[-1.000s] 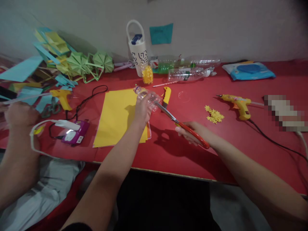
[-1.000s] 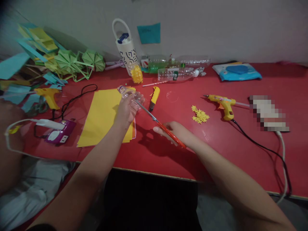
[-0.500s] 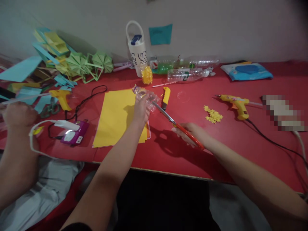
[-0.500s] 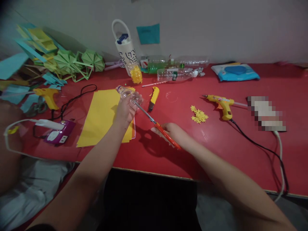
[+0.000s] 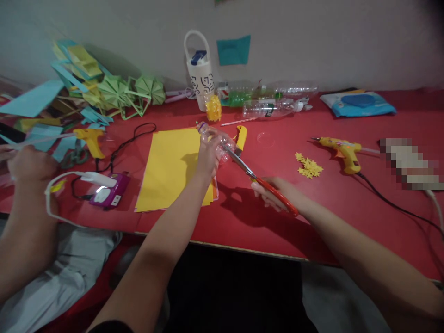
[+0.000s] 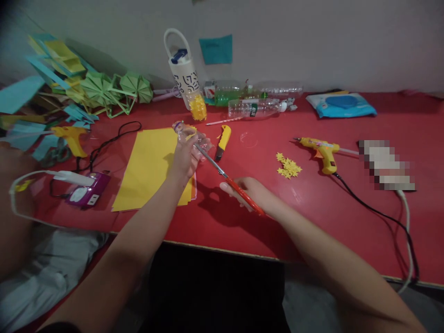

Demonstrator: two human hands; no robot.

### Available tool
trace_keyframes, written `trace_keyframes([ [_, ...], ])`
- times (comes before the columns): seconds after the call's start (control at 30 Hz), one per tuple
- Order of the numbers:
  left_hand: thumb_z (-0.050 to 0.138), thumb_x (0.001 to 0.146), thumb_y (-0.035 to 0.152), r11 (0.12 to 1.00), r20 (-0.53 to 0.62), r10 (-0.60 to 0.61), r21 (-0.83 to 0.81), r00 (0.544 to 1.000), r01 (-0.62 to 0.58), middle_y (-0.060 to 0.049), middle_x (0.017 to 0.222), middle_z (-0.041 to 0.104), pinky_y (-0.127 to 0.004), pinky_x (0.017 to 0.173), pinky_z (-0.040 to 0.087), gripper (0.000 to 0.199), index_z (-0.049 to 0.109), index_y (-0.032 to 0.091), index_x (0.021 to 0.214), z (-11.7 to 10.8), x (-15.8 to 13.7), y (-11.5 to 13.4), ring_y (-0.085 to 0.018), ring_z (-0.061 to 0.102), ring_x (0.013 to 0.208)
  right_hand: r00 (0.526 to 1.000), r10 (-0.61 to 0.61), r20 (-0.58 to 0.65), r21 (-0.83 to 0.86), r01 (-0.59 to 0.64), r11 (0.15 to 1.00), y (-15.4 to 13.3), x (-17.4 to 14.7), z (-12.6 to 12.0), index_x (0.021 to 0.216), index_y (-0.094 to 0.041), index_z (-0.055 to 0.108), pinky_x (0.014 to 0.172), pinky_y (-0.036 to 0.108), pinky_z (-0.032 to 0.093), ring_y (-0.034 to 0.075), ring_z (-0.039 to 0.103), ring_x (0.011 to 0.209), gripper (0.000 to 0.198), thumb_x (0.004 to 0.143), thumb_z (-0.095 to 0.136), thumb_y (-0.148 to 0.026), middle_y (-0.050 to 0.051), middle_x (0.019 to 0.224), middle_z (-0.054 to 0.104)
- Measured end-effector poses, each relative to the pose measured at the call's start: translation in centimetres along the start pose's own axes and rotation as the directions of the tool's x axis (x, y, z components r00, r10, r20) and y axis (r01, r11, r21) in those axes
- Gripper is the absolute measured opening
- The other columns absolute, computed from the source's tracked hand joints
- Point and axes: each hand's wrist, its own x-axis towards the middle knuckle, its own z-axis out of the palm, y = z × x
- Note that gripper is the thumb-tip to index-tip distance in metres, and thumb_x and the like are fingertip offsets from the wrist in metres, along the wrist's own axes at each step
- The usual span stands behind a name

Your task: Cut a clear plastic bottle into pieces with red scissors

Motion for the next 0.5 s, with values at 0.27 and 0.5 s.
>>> trace_keyframes([
  [0.27, 0.074, 0.069, 0.022, 0.998, 0.004, -0.042, -0.052, 0.999, 0.042, 0.003, 0.078, 0.066, -0.038, 0.097, 0.051, 0.029, 0.051, 0.027, 0.086, -0.19, 0.13, -0.33, -0.020, 0.069, 0.100, 0.998, 0.038, -0.044, 0.076, -0.034, 0.997, -0.23, -0.01, 0.61, 0.063, -0.022, 0.049, 0.040, 0.024, 0.040, 0.007, 0.039, 0.031, 0.054, 0.076, 0.062, -0.072, -0.009, 0.040, 0.039],
  [0.5, 0.070, 0.075, 0.020, 0.999, 0.019, -0.020, -0.025, 1.000, 0.020, 0.003, 0.074, 0.068, -0.039, 0.094, 0.053, 0.024, 0.049, 0.026, 0.087, -0.27, 0.05, -0.20, -0.020, 0.072, 0.089, 0.991, 0.126, -0.054, 0.073, -0.122, 0.990, -0.16, 0.14, 0.73, 0.062, -0.023, 0.049, 0.033, 0.022, 0.034, 0.008, 0.039, 0.029, 0.049, 0.077, 0.066, -0.066, -0.008, 0.040, 0.040],
])
